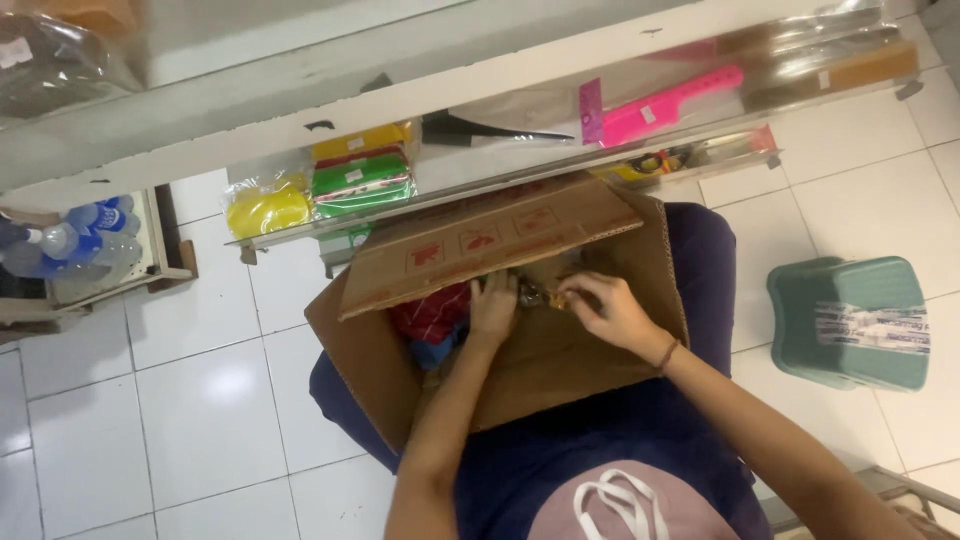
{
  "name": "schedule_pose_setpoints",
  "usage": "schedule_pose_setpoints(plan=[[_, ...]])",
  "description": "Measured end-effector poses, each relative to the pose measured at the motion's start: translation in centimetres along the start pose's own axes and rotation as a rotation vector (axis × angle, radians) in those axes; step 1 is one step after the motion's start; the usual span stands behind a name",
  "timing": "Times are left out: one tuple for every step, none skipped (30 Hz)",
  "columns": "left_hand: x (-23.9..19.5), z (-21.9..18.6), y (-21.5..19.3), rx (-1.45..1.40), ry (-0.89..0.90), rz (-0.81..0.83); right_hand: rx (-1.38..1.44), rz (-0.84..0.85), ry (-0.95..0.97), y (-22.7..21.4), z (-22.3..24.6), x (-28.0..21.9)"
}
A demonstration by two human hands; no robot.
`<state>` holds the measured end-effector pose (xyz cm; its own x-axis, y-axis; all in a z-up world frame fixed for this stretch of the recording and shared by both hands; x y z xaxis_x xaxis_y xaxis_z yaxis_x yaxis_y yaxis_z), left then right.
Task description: Cleaning store shelves with a cloth and organizing hair clips from a box onto display hooks.
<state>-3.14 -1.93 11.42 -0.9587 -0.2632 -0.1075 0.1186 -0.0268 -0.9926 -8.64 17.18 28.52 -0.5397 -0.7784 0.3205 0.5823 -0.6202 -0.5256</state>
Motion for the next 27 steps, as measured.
schedule_pose_setpoints(plan=[[-0.3,0.5,-3.5,-0.207,-0.031,0.074,-0.026,-0.062,-0.041,-0.4,0.1,-0.1],[-1.0,1.1,-7.0,-0.414,-0.062,0.152,-0.05,-0.123,-0.079,-0.6,0.2,-0.3],[-1.7,1.4,-8.4,-0.41,-0.062,0.152,-0.047,-0.126,-0.08,-1.0,1.1,-0.1],[-2.7,1.7,-9.8,-0.828,-0.097,0.286,-0.034,-0.129,0.007,-1.3,1.8,0.0],[-3.6,2.1,-11.1,-1.247,-0.133,0.417,-0.021,-0.132,0.094,-1.6,2.5,0.2],[-5.0,2.5,-13.5,-1.242,-0.137,0.418,-0.015,-0.133,0.094,-1.9,3.8,0.4],[-6.4,3.0,-15.9,-1.571,-0.155,0.456,0.066,-0.112,0.139,-2.1,4.9,0.5],[-7.6,3.5,-18.3,-1.903,-0.171,0.48,0.145,-0.087,0.179,-2.4,5.9,0.9],[-8.5,3.7,-19.7,-1.901,-0.175,0.474,0.149,-0.085,0.173,-2.6,7.3,1.1],[-9.6,4.1,-21.2,-1.989,-0.172,0.412,0.435,-0.104,0.202,-2.5,8.7,1.3],[-10.7,4.6,-22.7,-2.077,-0.167,0.347,0.721,-0.12,0.233,-2.5,10.2,1.4],[-11.5,4.6,-23.6,-2.076,-0.166,0.331,0.723,-0.112,0.222,-2.8,11.6,2.1],[-12.4,4.7,-24.6,-2.102,-0.154,0.266,0.719,-0.112,0.189,-3.1,13.0,2.7],[-13.0,4.9,-25.7,-2.126,-0.133,0.195,0.712,-0.112,0.148,-3.6,14.4,3.5],[-13.4,5.0,-27.1,-2.123,-0.124,0.174,0.711,-0.105,0.13,-3.6,15.0,4.0],[-14.0,5.2,-28.7,-2.036,-0.115,0.052,0.423,-0.114,0.011,-3.9,15.8,4.5],[-14.6,5.4,-30.2,-1.945,-0.106,-0.067,0.133,-0.127,-0.105,-4.2,16.8,4.9],[-14.7,5.4,-31.6,-1.942,-0.095,-0.084,0.13,-0.127,-0.122,-4.0,16.8,5.1],[-15.1,5.6,-33.4,-1.733,-0.08,-0.297,-0.075,-0.186,-0.261,-4.1,17.3,5.3],[-15.6,5.6,-35.1,-1.516,-0.069,-0.492,-0.28,-0.244,-0.396,-4.1,17.8,5.2],[-15.8,5.5,-35.9,-1.515,-0.063,-0.506,-0.284,-0.246,-0.409,-4.5,19.0,6.1],[-16.2,5.4,-37.2,-1.332,-0.026,-0.686,-0.118,-0.175,-0.389,-4.7,20.1,7.1],[-16.6,5.2,-38.4,-1.139,0.01,-0.856,0.046,-0.1,-0.368,-4.8,21.3,8.2],[-16.5,5.2,-38.9,-1.135,0.015,-0.872,0.041,-0.101,-0.384,-5.2,22.2,9.0],[-16.5,5.0,-39.5,-1.025,0.072,-0.944,0.336,-0.043,-0.331,-5.2,22.9,9.9],[-16.6,4.8,-40.0,-0.913,0.123,-1.012,0.629,0.024,-0.268,-5.3,23.7,10.7],[-16.6,5.2,-40.7,-0.908,0.124,-1.027,0.624,0.029,-0.282,-5.2,24.3,11.4]])
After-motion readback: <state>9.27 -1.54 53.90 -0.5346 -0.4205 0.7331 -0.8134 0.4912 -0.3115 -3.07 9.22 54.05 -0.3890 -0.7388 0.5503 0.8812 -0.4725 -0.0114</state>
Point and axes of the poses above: each hand's wrist, its own x-axis towards the middle knuckle, its own y-axis out of the palm, z = x × y, the point moved 3 cm from there along x, towards the middle knuckle, and after that the axes turned 15 degrees about -y, right-handed, at the moved point
